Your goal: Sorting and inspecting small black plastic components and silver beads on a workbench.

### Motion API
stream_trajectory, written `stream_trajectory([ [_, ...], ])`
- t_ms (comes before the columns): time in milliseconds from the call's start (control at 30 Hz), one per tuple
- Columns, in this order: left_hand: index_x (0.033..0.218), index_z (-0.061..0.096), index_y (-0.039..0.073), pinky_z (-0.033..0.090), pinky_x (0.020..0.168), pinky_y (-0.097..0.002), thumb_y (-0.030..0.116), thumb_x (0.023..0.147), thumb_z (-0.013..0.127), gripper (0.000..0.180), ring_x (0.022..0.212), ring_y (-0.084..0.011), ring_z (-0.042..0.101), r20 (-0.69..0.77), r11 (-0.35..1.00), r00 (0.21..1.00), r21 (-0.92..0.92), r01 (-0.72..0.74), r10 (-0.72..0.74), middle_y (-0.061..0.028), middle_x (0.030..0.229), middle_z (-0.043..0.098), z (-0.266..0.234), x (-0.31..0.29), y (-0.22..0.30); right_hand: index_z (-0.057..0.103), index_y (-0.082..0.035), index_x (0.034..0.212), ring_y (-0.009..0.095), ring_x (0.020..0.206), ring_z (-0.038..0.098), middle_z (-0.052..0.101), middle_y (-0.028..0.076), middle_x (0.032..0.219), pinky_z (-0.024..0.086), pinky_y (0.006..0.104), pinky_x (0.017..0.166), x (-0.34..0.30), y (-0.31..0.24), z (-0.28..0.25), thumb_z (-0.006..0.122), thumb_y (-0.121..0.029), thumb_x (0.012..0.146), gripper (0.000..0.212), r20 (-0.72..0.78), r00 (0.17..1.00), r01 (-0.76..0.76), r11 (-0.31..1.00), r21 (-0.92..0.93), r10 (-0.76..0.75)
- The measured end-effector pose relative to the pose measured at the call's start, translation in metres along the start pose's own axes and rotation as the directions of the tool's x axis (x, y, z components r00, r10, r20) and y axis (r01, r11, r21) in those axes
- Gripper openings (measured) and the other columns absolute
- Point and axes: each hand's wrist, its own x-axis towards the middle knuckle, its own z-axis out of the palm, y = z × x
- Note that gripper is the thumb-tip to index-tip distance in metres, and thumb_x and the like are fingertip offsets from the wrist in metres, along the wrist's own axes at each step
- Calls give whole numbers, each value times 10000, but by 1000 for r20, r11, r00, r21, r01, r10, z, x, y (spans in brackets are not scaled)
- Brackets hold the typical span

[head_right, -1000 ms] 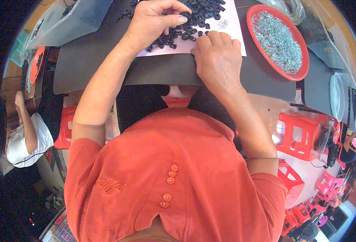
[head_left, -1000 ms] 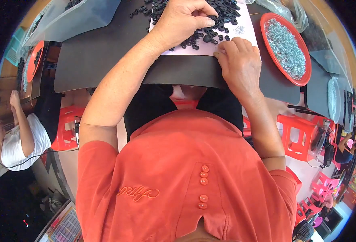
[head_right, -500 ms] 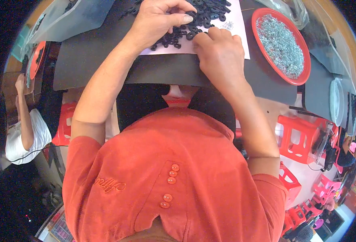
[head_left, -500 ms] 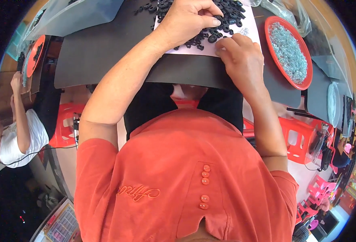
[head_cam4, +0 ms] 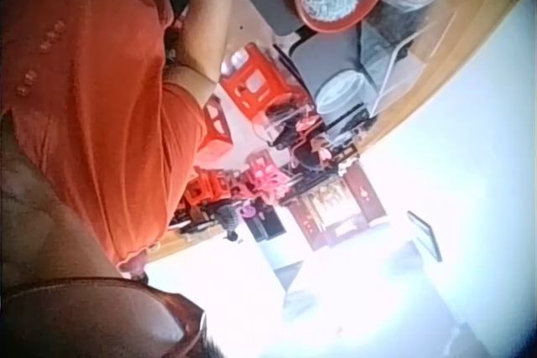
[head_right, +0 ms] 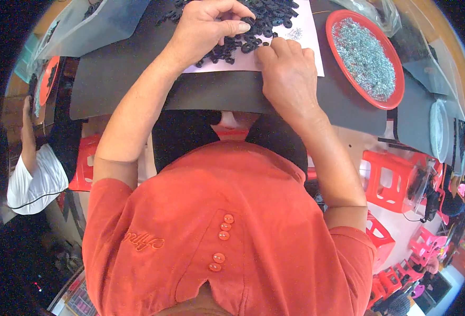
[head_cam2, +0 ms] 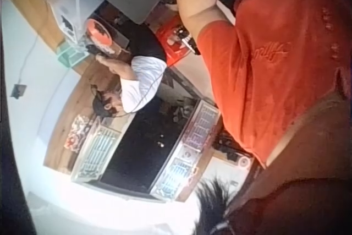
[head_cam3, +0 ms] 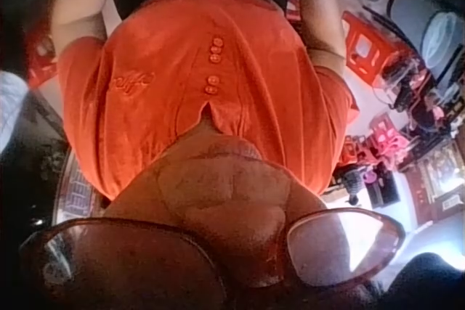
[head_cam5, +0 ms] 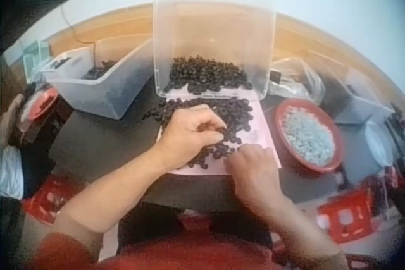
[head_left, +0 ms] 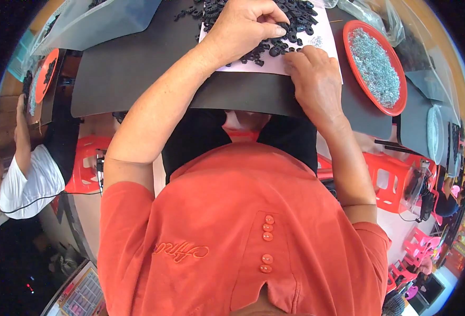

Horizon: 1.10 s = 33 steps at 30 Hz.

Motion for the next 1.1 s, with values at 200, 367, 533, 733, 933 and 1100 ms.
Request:
stream_trajectory([
  [200,871,694,1,460,634,-251,26,747,708,127,696,-112,570,4,1000,1000,-30,1,0,-36,770,589,0,-1,1,685,-111,900,239,891,564,569,39,878,393,383,754,-8,0,-5,633,-80,762,151,6,1000,12,996,83,-13],
  [367,871,692,1,457,634,-245,17,750,706,123,695,-104,564,10,999,1000,-33,25,-25,-28,772,585,1,-1,0,676,-99,872,239,886,562,567,41,876,395,381,757,-9,4,-3,650,-99,763,113,-8,999,40,996,75,-40],
  [533,874,690,0,454,632,-245,19,751,708,126,692,-105,558,15,1000,1000,-15,2,-2,-26,765,581,1,-1,0,653,-88,861,243,884,565,568,47,877,395,384,754,-11,8,-5,651,-90,756,105,-24,998,64,988,138,-62],
  [733,869,684,2,450,633,-249,18,749,705,123,699,-106,553,26,1000,1000,7,-11,11,-27,762,577,2,-1,1,647,-89,909,249,896,568,569,58,898,397,389,756,-11,11,-4,640,-72,753,158,0,999,53,997,57,-53],
  [933,870,679,4,450,630,-253,14,745,701,127,692,-112,549,36,1000,999,7,-31,30,-31,760,571,2,-3,4,672,-95,939,245,909,570,574,53,922,400,386,765,-13,12,-5,635,-68,759,185,6,999,40,997,59,-40],
  [1100,868,677,4,450,626,-256,12,745,699,125,686,-115,548,34,999,998,7,-45,45,-33,754,568,1,-2,3,696,-106,970,239,920,568,574,42,910,401,380,770,-14,14,-10,637,-79,765,215,16,999,39,994,99,-41],
])
